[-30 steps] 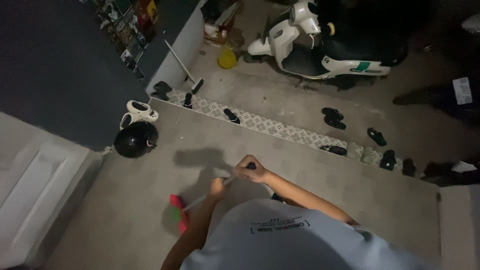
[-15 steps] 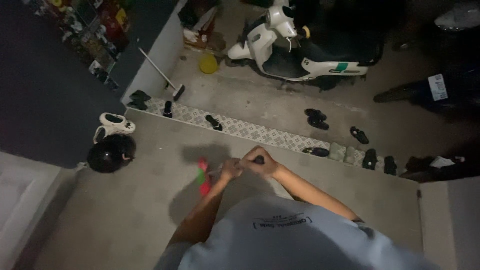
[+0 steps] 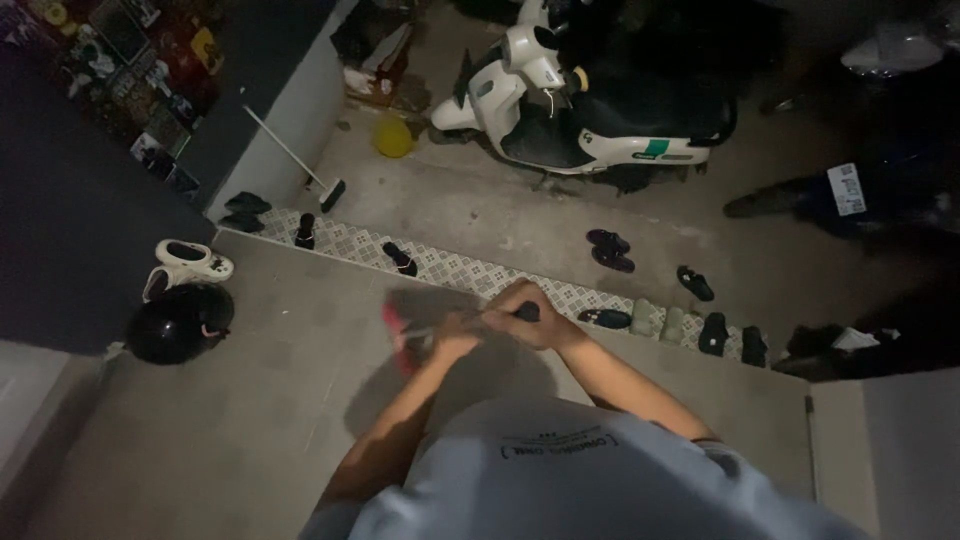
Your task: The person is sweeping the tiled floor using a long-handled broom.
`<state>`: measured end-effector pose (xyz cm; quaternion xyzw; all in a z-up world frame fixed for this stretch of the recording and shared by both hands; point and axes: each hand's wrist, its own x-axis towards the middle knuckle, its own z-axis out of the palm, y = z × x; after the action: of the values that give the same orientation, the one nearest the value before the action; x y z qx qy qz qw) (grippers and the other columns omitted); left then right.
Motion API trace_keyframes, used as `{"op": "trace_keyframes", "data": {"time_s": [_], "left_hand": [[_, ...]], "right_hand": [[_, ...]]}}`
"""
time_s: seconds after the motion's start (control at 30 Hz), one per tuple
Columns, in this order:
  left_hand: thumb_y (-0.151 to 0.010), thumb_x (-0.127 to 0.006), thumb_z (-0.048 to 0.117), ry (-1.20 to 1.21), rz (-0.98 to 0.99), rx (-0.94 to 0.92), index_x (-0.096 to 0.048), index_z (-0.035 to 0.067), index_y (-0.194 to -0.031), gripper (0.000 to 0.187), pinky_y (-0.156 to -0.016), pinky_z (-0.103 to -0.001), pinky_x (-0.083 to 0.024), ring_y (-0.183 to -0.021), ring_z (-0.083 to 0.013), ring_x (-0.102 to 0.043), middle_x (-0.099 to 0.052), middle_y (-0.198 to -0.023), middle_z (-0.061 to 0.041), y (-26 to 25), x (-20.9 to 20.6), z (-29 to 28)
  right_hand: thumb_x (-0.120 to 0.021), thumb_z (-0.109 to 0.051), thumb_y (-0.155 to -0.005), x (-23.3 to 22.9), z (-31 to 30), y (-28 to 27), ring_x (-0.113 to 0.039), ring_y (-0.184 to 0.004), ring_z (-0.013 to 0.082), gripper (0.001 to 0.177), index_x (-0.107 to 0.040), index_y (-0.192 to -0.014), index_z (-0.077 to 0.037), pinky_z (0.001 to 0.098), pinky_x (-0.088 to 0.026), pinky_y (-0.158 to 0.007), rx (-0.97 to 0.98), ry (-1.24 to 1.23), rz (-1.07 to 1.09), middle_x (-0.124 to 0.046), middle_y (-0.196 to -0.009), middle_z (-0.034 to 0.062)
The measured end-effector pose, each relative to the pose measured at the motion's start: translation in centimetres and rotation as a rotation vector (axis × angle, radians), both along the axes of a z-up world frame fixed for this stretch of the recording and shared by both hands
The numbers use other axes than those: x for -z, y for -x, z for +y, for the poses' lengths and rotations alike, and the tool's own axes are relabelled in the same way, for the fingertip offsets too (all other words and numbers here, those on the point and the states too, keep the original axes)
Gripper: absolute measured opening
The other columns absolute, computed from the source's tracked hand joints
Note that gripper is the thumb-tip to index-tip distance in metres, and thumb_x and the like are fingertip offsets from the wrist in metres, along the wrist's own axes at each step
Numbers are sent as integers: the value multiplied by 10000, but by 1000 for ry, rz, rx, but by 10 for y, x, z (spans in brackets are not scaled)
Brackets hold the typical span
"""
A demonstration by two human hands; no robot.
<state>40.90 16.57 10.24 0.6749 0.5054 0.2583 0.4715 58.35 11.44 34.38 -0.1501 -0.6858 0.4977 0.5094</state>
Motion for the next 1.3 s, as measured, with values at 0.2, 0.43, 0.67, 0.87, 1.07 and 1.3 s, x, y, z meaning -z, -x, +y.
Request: {"op": "trace_keyframes", "data": {"time_s": [0.2,0.43,0.67,0.87,1.07,1.3], "left_hand": [[-806,-733,236,-317,66,-77,-742,39,-881,211,-624,-462,-529,-708,-433,-657,-689,-751,-208,51,-11,-50],[-799,-745,255,26,162,-30,-693,-6,-809,267,-603,-450,-514,-658,-411,-659,-672,-692,-221,53,132,-44],[-861,-743,339,-346,279,109,-751,40,-821,302,-654,-481,-527,-750,-403,-698,-721,-785,-207,24,57,-71],[-829,-762,286,-455,176,149,-754,33,-827,254,-659,-466,-539,-747,-379,-709,-732,-794,-187,29,-13,-94],[-797,-781,233,-565,92,168,-758,25,-834,213,-663,-451,-550,-745,-355,-719,-743,-804,-166,80,-30,-132],[-801,-653,226,-306,377,28,-772,10,-974,301,-799,-423,-578,-887,-346,-745,-763,-965,-173,141,10,-234]], "right_hand": [[-700,-107,-939,35,1,-10,-495,-521,162,264,-647,-697,-15,343,-408,-506,45,160,-250,-572,-596,73],[-671,-213,-1010,99,-9,2,-496,-563,139,392,-608,-661,-45,322,-418,-600,-100,326,-381,-577,-613,53],[-733,-158,-926,54,-33,-3,-537,-528,136,204,-781,-790,-13,300,-427,-530,39,217,-326,-708,-655,94],[-660,-6,-922,16,-99,57,-499,-581,207,212,-574,-730,10,349,-457,-677,-5,-210,-353,-560,-686,138],[-676,-17,-981,-41,-148,95,-493,-565,230,336,-514,-694,43,369,-410,-574,-15,-129,-219,-532,-641,140],[-625,-20,-1081,10,-201,115,-281,-566,119,469,-373,-686,-45,345,-282,-601,-167,157,44,-340,-636,35]]}}
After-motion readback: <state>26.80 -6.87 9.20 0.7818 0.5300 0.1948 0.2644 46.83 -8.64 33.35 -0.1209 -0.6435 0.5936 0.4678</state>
